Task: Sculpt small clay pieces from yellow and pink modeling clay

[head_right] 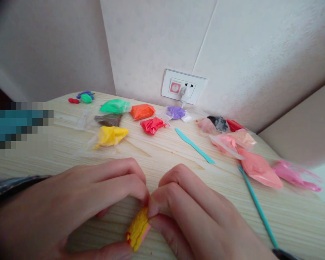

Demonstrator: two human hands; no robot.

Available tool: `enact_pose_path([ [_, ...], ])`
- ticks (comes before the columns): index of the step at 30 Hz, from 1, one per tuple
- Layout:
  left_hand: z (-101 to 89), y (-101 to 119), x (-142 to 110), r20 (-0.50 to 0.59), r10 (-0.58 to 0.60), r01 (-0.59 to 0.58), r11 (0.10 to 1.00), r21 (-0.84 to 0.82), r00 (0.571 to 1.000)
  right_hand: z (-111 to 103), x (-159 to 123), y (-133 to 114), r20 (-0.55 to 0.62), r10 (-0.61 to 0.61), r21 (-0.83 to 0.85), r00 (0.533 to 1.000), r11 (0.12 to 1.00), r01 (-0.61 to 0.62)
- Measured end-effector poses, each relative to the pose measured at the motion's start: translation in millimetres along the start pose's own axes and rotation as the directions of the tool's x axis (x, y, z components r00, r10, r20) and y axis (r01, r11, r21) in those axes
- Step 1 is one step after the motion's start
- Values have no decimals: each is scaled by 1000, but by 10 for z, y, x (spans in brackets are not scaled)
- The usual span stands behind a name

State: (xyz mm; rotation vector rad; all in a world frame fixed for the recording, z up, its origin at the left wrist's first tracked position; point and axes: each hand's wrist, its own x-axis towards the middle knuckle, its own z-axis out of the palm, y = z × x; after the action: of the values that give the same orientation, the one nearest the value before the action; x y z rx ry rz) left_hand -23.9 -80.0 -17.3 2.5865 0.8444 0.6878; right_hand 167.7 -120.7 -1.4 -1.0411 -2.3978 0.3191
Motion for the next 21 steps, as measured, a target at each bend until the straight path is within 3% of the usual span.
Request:
enact_pose_path([
  [5, -101, 65, 61, 151, -80, 81, 997, -2, 985, 22, -5, -13, -26, -12, -34, 1000, 999, 11],
  [10, -85, 11, 39, 157, -28, 30, 1000, -8, 987, 53, -28, -102, -99, 53, -65, 994, 996, -60],
  [15, -84, -57, -25, 40, 88, -87, 996, -36, 995, 15, -89, -59, -67, 115, -44, 991, 992, -118],
  [21, -119, -34, -41, 141, 24, -27, 999, 18, 990, 24, -228, 91, -154, 144, -101, 977, 982, -161],
])
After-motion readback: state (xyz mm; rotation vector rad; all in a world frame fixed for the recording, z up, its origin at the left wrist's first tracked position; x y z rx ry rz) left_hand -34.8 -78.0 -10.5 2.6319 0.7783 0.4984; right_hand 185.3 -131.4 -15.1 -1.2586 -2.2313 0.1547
